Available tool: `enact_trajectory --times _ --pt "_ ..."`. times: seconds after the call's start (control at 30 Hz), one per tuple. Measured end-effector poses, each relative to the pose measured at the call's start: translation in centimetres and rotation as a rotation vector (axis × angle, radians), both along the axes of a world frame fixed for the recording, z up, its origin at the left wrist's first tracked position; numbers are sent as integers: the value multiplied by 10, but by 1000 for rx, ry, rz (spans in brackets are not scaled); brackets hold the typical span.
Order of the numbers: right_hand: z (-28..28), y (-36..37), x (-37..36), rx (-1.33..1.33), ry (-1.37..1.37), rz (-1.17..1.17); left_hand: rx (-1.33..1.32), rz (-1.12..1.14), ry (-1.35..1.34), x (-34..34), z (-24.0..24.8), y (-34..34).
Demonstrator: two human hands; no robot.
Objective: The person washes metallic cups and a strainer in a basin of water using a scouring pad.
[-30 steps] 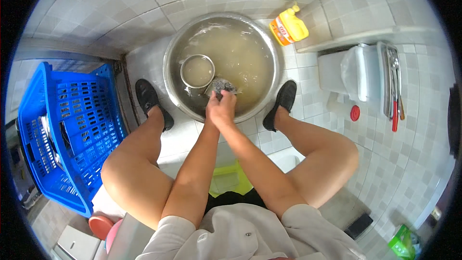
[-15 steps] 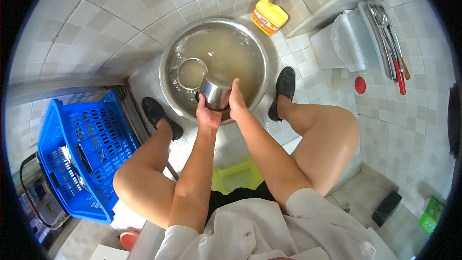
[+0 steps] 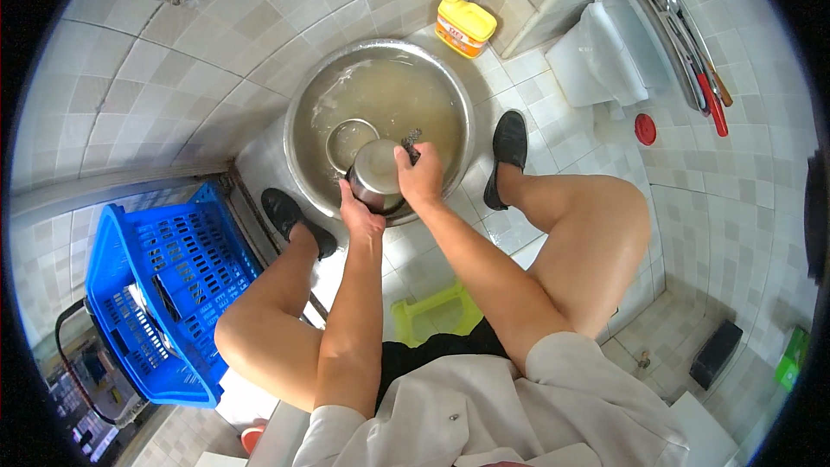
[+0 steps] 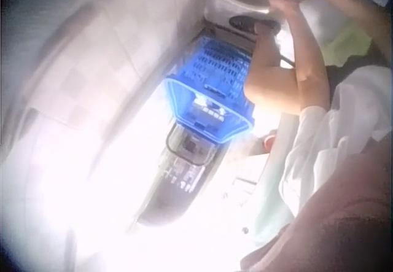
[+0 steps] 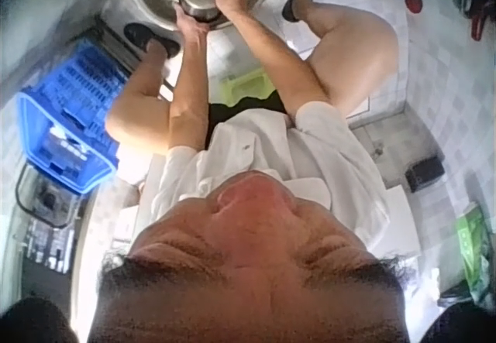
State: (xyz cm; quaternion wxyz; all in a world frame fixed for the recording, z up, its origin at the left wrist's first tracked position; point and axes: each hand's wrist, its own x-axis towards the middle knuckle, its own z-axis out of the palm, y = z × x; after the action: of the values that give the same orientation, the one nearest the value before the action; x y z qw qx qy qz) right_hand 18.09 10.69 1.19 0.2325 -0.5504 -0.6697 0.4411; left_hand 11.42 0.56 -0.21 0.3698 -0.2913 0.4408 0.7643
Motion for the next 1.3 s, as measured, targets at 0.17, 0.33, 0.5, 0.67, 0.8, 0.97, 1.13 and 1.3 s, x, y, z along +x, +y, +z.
enact_trajectory --times 0.17,0.33,0.5,0.67,0.8,0.97,1.13,1.3 --pt "52 -36 -7 170 98 91 49 121 26 -13 -10 -16" --pt "57 -46 9 444 100 383 -771 -325 367 -16 16 0" --pt "47 -12 4 297 -78 289 -373 -11 210 7 34 23" --pt "53 -63 -6 267 47 448 -424 -124 347 -26 -10 -26" --pt "38 -18 -4 8 -80 357 -512 -96 302 1 -1 3" --pt "34 -64 -6 507 32 416 -869 -370 701 -39 -6 -39" --pt "-41 26 -1 -362 90 83 -284 -116 296 -17 9 5" --pt "-79 50 -7 -435 -26 -87 -284 -46 50 -48 21 -7"
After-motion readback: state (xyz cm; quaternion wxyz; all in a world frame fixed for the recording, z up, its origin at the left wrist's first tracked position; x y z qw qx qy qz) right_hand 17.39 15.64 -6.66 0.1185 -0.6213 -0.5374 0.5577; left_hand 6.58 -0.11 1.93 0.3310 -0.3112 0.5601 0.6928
